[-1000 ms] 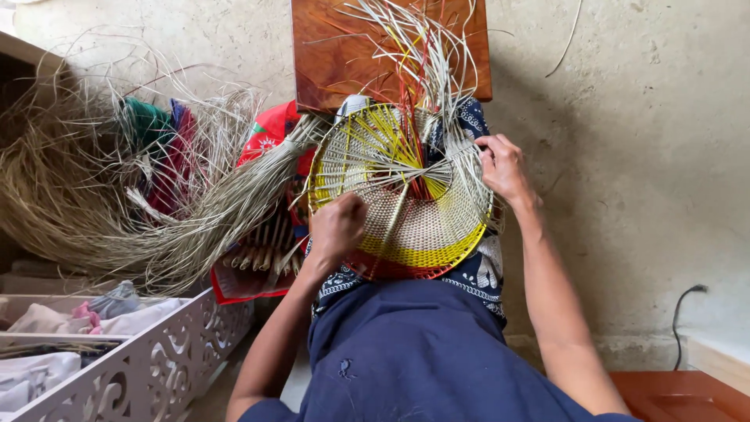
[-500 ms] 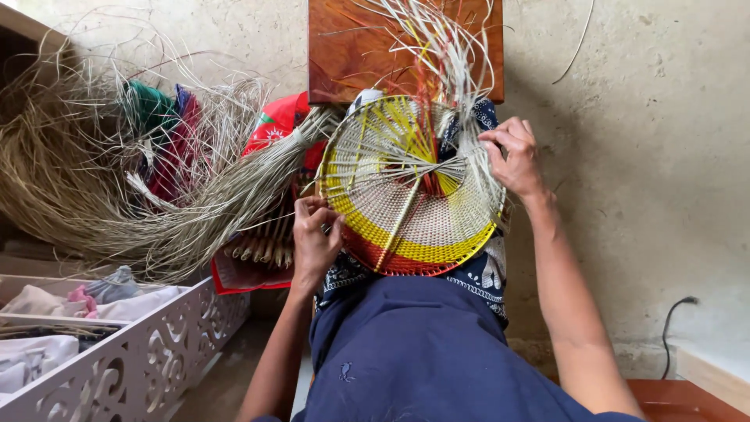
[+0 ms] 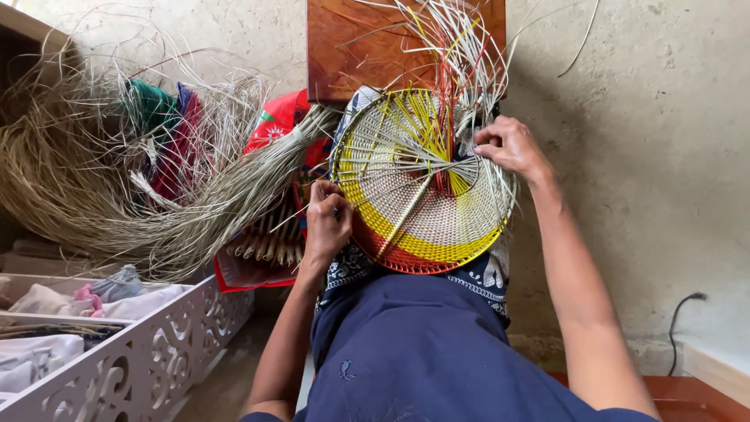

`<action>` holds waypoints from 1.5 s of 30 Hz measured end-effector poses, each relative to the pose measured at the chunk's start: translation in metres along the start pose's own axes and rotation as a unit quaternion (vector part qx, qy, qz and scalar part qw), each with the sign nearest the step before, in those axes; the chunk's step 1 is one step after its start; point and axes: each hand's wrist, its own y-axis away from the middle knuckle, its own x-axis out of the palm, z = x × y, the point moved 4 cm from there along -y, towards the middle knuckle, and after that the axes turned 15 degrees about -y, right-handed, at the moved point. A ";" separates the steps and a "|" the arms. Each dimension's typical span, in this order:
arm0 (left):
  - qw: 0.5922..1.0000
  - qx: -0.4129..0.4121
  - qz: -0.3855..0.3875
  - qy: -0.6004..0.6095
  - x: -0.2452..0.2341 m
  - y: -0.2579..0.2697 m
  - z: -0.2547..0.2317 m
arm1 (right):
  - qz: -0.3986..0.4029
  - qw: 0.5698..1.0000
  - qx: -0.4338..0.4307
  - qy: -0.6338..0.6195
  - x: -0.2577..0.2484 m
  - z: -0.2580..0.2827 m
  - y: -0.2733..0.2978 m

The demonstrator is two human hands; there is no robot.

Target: Weaving natural fibers into a circular frame to create a decorative fan

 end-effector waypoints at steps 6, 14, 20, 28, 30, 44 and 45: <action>1.000 0.002 0.008 0.002 -0.003 -0.002 0.001 | -0.028 0.999 -0.011 0.015 0.012 -0.026 -0.001; 0.999 -0.020 0.036 0.029 -0.021 -0.008 -0.002 | -0.093 0.995 -0.032 0.014 0.011 -0.012 0.009; 0.996 -0.026 0.081 -0.015 -0.066 -0.007 -0.022 | -0.125 0.972 -0.138 0.144 0.008 0.135 0.017; 0.985 0.023 0.094 -0.143 -0.102 -0.014 -0.061 | 0.153 0.949 -0.256 -0.101 0.144 0.239 -0.011; 0.989 0.039 0.051 -0.137 -0.123 -0.017 -0.065 | 0.165 0.943 -0.249 -0.150 0.145 0.243 -0.019; 0.984 -0.076 -0.161 -0.012 -0.154 0.005 -0.021 | 0.152 0.971 -0.147 -0.108 0.081 0.229 -0.045; 0.981 -0.078 -0.166 -0.067 -0.156 0.009 -0.015 | 0.156 0.980 -0.113 -0.055 0.077 0.213 -0.046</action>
